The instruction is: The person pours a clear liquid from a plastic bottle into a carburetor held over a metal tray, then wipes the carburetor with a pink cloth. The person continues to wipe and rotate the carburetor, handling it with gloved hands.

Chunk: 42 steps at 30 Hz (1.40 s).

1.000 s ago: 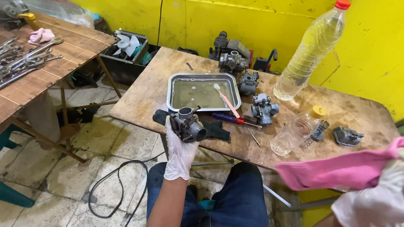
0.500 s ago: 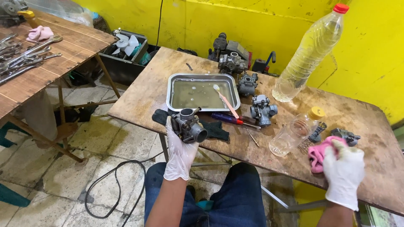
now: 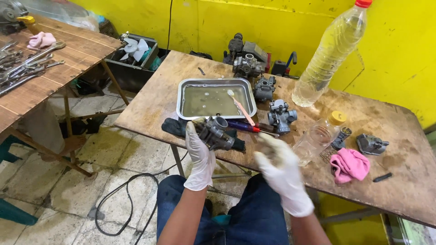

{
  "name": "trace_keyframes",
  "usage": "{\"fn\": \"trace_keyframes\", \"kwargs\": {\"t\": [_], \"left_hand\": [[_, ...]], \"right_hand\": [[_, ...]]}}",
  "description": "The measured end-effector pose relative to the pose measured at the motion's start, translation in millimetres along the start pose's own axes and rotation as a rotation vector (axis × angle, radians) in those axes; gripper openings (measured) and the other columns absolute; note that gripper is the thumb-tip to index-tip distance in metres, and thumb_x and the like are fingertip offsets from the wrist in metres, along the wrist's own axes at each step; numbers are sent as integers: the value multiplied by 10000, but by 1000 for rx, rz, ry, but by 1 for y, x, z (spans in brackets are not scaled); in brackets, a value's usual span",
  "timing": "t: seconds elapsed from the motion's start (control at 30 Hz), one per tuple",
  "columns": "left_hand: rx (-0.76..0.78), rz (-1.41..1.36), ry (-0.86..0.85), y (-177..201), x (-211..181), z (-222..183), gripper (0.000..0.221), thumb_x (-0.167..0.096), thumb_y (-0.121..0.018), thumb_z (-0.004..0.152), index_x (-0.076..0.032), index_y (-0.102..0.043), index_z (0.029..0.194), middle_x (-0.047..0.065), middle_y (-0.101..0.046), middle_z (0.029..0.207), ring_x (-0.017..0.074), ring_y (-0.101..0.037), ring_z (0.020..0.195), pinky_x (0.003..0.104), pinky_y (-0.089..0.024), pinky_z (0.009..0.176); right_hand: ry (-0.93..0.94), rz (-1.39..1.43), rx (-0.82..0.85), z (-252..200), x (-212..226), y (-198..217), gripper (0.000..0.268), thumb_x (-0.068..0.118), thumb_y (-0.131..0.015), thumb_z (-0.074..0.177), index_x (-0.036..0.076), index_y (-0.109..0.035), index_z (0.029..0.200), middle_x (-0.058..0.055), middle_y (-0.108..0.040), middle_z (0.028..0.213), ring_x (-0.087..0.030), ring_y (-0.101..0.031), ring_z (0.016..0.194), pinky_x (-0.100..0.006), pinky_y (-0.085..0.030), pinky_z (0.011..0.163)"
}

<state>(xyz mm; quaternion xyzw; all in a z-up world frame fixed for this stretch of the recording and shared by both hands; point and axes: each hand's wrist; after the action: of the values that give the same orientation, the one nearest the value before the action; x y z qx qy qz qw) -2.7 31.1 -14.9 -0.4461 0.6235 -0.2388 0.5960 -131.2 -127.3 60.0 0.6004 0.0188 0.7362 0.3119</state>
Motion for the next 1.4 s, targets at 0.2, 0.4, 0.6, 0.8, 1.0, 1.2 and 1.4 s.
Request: {"fn": "trace_keyframes", "kwargs": {"t": [0.2,0.4,0.6,0.8,1.0,1.2,1.4], "left_hand": [[-177,71,-59,75,81,102,436,-444,-718,968,-314,-600,1367,182,-749,997,302,-761,742,409,-675,643],[-10,665,-712,36,61,61,504,-381,-468,1123,28,-546,1406,322,-554,1357,432,-560,1276,513,-438,1119],[385,826,-775,12,20,33,418,-456,-342,1063,-202,-666,1135,6,-686,1075,179,-675,996,296,-512,935],[543,781,-763,3,4,20,584,-551,-382,1045,-101,-608,1340,150,-647,1260,299,-627,1199,418,-455,1075],[589,808,-724,1,-9,13,752,-693,-344,1004,-104,-549,1425,141,-606,1328,296,-605,1229,431,-464,1072],[624,801,-641,2,-17,11,764,-673,-307,1002,-101,-502,1471,170,-590,1350,307,-567,1289,438,-458,1100],[650,622,-568,11,-5,24,1079,-930,-443,810,-134,-428,1537,119,-550,1414,225,-521,1311,423,-431,1121]], "right_hand": [[-122,106,278,45,-43,-84,657,135,-863,713,148,-688,1346,-94,-767,1154,-220,-722,1113,-374,-576,958],[253,-395,161,64,-69,-101,392,382,-852,715,219,-750,1057,15,-729,1085,-241,-698,1086,-393,-588,908],[438,-569,77,64,-76,-97,379,395,-849,695,166,-760,984,-61,-716,958,-322,-668,988,-434,-580,869],[263,-425,59,61,-92,-102,209,423,-806,771,322,-784,953,53,-712,879,-217,-684,935,-350,-600,804],[316,-328,18,59,-101,-112,171,385,-816,789,275,-772,912,-3,-697,841,-272,-678,884,-380,-576,822],[416,-393,-19,60,-110,-117,109,345,-780,847,259,-746,906,-5,-675,844,-265,-664,883,-377,-562,807],[292,-263,8,58,-107,-115,75,252,-780,850,245,-775,924,-56,-690,855,-319,-681,894,-420,-580,819]]}}
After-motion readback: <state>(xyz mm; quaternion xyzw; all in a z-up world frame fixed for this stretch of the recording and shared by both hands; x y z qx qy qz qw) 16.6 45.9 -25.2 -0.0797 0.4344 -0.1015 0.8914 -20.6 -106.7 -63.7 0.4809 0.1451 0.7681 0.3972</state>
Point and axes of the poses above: each hand's wrist, its own z-axis towards the middle knuckle, its own y-axis out of the back of the hand, x = y × z
